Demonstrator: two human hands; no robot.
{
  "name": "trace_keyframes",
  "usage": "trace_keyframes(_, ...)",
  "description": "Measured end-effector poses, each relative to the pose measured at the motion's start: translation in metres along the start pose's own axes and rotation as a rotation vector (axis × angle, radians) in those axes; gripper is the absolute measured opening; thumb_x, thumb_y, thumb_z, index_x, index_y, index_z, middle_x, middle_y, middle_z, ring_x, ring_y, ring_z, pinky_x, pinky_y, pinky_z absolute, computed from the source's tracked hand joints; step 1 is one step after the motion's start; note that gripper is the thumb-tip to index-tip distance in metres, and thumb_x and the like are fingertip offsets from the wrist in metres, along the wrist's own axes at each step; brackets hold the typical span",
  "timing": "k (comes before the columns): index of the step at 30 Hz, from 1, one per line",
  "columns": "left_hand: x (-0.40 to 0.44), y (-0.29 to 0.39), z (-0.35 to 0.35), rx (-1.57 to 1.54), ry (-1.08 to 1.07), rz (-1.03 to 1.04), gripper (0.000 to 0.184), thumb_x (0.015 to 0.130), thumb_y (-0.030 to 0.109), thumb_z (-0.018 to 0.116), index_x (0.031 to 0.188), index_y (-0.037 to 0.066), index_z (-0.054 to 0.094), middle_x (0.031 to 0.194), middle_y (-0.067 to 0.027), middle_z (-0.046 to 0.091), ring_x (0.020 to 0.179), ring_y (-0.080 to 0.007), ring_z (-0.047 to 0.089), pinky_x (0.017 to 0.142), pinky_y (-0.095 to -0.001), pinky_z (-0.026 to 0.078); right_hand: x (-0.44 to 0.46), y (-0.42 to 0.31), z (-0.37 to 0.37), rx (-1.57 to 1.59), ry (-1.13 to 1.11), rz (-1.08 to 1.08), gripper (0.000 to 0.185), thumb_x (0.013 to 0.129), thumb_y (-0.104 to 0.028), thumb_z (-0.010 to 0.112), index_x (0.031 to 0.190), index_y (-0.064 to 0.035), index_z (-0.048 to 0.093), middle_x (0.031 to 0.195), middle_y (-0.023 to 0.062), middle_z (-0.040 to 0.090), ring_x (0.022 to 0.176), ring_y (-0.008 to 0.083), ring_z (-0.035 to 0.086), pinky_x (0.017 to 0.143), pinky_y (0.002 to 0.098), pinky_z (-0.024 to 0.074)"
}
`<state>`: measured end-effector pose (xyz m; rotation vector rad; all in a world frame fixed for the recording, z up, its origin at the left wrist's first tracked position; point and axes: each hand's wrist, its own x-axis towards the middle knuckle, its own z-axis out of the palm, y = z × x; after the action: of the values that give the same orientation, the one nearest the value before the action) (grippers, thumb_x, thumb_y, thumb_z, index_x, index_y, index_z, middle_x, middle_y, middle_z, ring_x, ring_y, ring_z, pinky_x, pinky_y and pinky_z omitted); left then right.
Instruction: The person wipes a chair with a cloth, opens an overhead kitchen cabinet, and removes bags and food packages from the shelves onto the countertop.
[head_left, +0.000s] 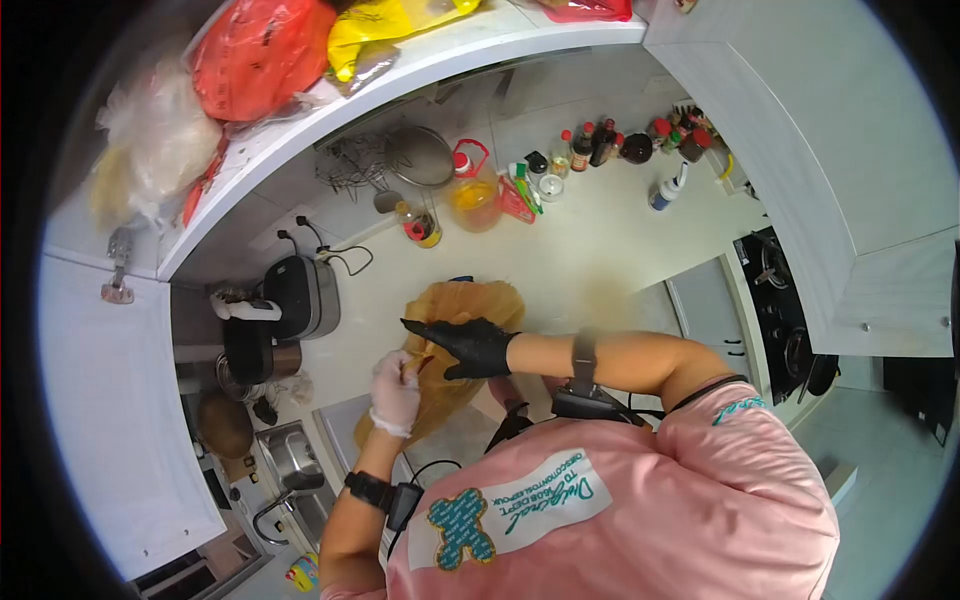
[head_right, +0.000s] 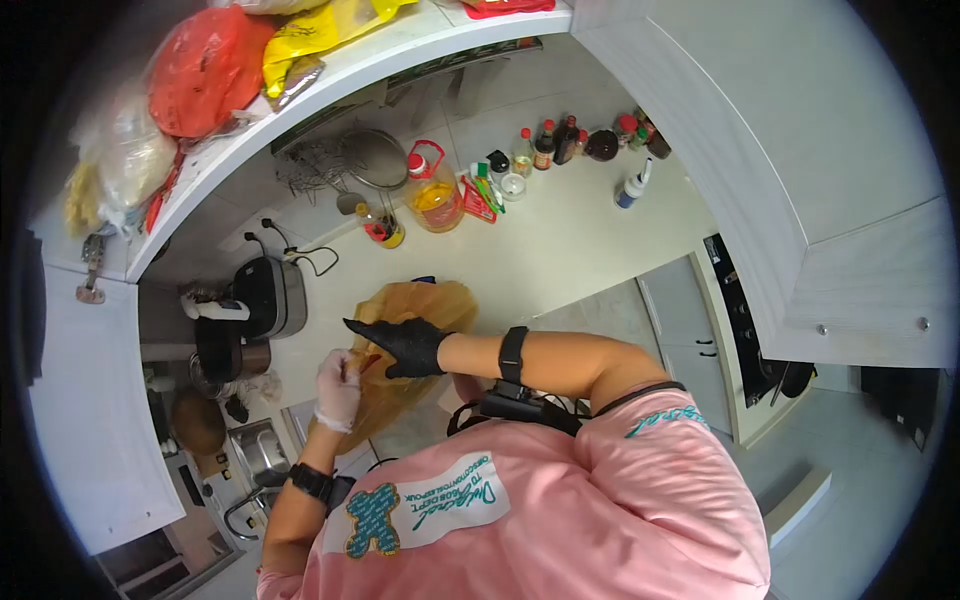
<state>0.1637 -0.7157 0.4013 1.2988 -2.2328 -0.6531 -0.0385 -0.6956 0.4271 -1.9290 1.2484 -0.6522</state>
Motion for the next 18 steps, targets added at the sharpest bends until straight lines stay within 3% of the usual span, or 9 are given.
trace_keyframes(1,0.008,0.002,0.013,-0.005,-0.014,0.061,0.01,0.074,0.0,0.053,0.084,0.001,0.05,0.07,-0.0136,0.054,0.064,-0.0256,0.052,0.061,-0.0307,0.042,0.0,0.014,0.006,0.032,-0.137,0.127,0.066,0.07,-0.024,0.063,0.128,-0.0165,0.033,0.108,0.0168,0.051,0.093,0.0344,0.053,0.078,0.0416,0.0434)
trace_keyframes(2,0.015,0.002,0.026,-0.01,-0.011,0.063,0.01,0.074,0.0,0.053,0.084,0.001,0.05,0.07,-0.0136,0.054,0.064,-0.0256,0.052,0.061,-0.0307,0.042,0.004,0.053,0.038,-0.033,0.084,-0.035,0.052,0.071,-0.024,0.061,0.12,-0.0155,0.044,0.103,0.0174,0.054,0.09,0.034,0.055,0.077,0.0414,0.0437)
trace_keyframes(4,0.028,0.002,0.05,0.022,-0.224,-0.048,0.016,0.071,0.003,0.055,0.087,0.004,0.052,0.082,-0.017,0.056,0.077,-0.0359,0.053,0.069,-0.0413,0.041,0.01,0.088,0.039,-0.087,-0.003,0.169,0.034,0.073,-0.028,0.06,0.105,-0.0163,0.057,0.096,0.0138,0.056,0.079,0.0308,0.057,0.072,0.0409,0.0444)
trace_keyframes(7,0.058,-0.001,0.068,0.153,-0.301,0.049,0.022,0.073,0.009,0.056,0.095,0.006,0.053,0.089,-0.018,0.057,0.083,-0.0365,0.054,0.075,-0.0437,0.04,0.001,0.121,0.024,-0.288,0.097,0.18,0.021,0.074,-0.026,0.056,0.089,-0.0124,0.062,0.089,0.0132,0.058,0.082,0.031,0.057,0.073,0.0403,0.0446)
trace_keyframes(9,0.067,0.009,0.059,0.053,-0.257,-0.065,0.033,0.075,0.014,0.056,0.107,0.007,0.05,0.097,-0.0192,0.056,0.092,-0.0359,0.053,0.084,-0.0465,0.036,-0.002,0.146,0.006,-0.404,-0.232,0.395,0.027,0.074,-0.026,0.051,0.096,-0.0115,0.058,0.096,0.0165,0.058,0.089,0.0334,0.055,0.078,0.0417,0.0439)
trace_keyframes(11,0.069,0.011,0.039,0.232,-0.292,-0.085,0.043,0.077,0.018,0.056,0.116,0.006,0.044,0.103,-0.0205,0.054,0.099,-0.0353,0.051,0.089,-0.0452,0.034,-0.02,0.192,0.007,-0.481,-0.193,0.351,0.028,0.073,-0.027,0.05,0.094,-0.0107,0.059,0.094,0.0169,0.059,0.089,0.0332,0.056,0.079,0.0418,0.0438)
trace_keyframes(13,0.07,0.018,-0.001,0.281,-0.315,-0.087,0.043,0.077,0.02,0.055,0.115,0.004,0.044,0.106,-0.0218,0.052,0.099,-0.0374,0.049,0.086,-0.0414,0.039,-0.028,0.222,0.0,-0.564,-0.269,0.366,0.028,0.074,-0.028,0.05,0.093,-0.0099,0.06,0.094,0.0167,0.059,0.088,0.0329,0.056,0.078,0.0413,0.0439)
trace_keyframes(16,0.057,-0.005,-0.037,0.216,-0.161,-0.183,0.045,0.077,0.021,0.055,0.117,0.004,0.043,0.108,-0.0212,0.051,0.1,-0.0364,0.049,0.086,-0.0412,0.039,-0.037,0.259,-0.016,-0.644,-0.355,0.413,0.03,0.075,-0.031,0.049,0.092,-0.0087,0.06,0.094,0.0165,0.059,0.088,0.0323,0.056,0.078,0.0405,0.044)
trace_keyframes(18,0.048,-0.016,-0.06,0.241,-0.21,-0.242,0.044,0.078,0.021,0.054,0.117,0.003,0.042,0.108,-0.0209,0.051,0.102,-0.0346,0.048,0.087,-0.0381,0.038,-0.034,0.27,-0.032,-0.672,-0.381,0.422,0.032,0.076,-0.033,0.049,0.091,-0.0079,0.061,0.094,0.0163,0.06,0.088,0.032,0.056,0.077,0.0399,0.0441)
